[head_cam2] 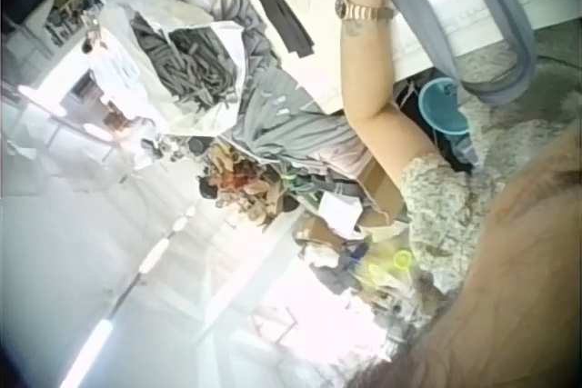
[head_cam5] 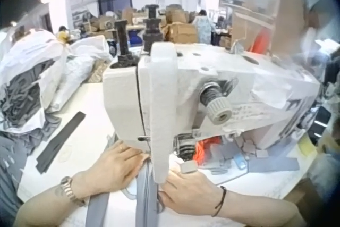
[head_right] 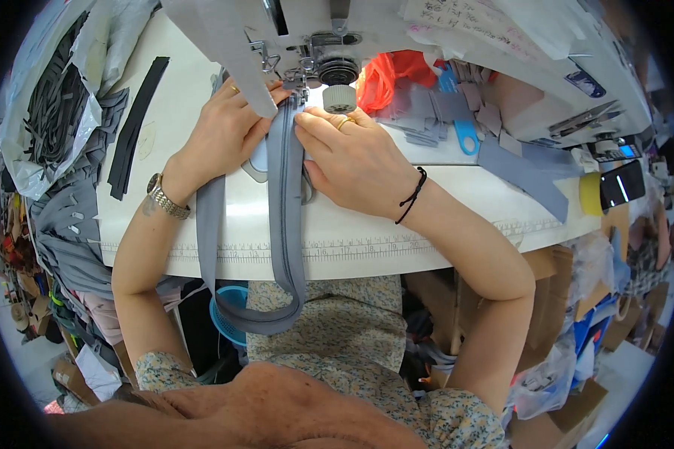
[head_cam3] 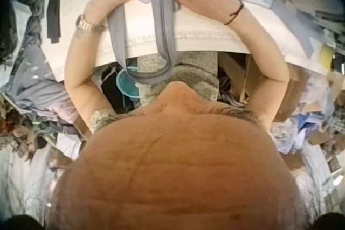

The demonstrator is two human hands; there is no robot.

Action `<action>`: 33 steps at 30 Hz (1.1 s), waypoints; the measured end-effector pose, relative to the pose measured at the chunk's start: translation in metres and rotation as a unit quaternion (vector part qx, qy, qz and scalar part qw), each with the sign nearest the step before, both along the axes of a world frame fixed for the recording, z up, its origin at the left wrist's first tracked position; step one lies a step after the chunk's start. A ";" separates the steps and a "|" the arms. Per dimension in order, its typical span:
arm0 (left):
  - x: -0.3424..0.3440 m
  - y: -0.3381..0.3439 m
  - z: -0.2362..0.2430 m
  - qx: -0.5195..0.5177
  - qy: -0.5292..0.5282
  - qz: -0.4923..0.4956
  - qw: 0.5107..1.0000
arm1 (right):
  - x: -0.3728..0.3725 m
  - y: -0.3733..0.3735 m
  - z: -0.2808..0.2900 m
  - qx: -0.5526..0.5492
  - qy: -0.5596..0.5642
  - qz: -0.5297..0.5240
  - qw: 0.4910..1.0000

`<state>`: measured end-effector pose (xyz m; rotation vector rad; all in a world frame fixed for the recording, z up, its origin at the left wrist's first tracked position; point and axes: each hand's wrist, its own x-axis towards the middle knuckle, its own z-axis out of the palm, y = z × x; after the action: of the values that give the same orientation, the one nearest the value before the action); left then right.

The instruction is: Sewing long gray straps or fabric components using an industrial sewing machine.

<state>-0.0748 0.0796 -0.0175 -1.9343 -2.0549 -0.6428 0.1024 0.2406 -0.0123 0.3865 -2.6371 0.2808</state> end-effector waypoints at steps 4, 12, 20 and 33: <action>-0.002 -0.002 0.001 -0.013 0.019 0.001 1.000 | -0.002 -0.002 0.002 -0.005 -0.009 -0.005 1.000; 0.016 -0.028 0.026 -0.085 -0.001 0.052 0.995 | -0.006 -0.005 0.002 0.007 0.013 -0.010 1.000; 0.119 -0.086 0.018 -0.096 -0.014 -0.127 0.987 | -0.085 -0.083 0.005 -0.493 -0.182 0.086 0.846; 0.007 -0.058 0.057 -0.253 0.285 -0.027 0.924 | 0.116 -0.075 -0.005 0.092 0.007 0.115 0.989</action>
<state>-0.0681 0.0221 0.0399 -2.0965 -1.8866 0.4622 0.2182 0.1658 -0.0178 0.7546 -2.6137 0.1070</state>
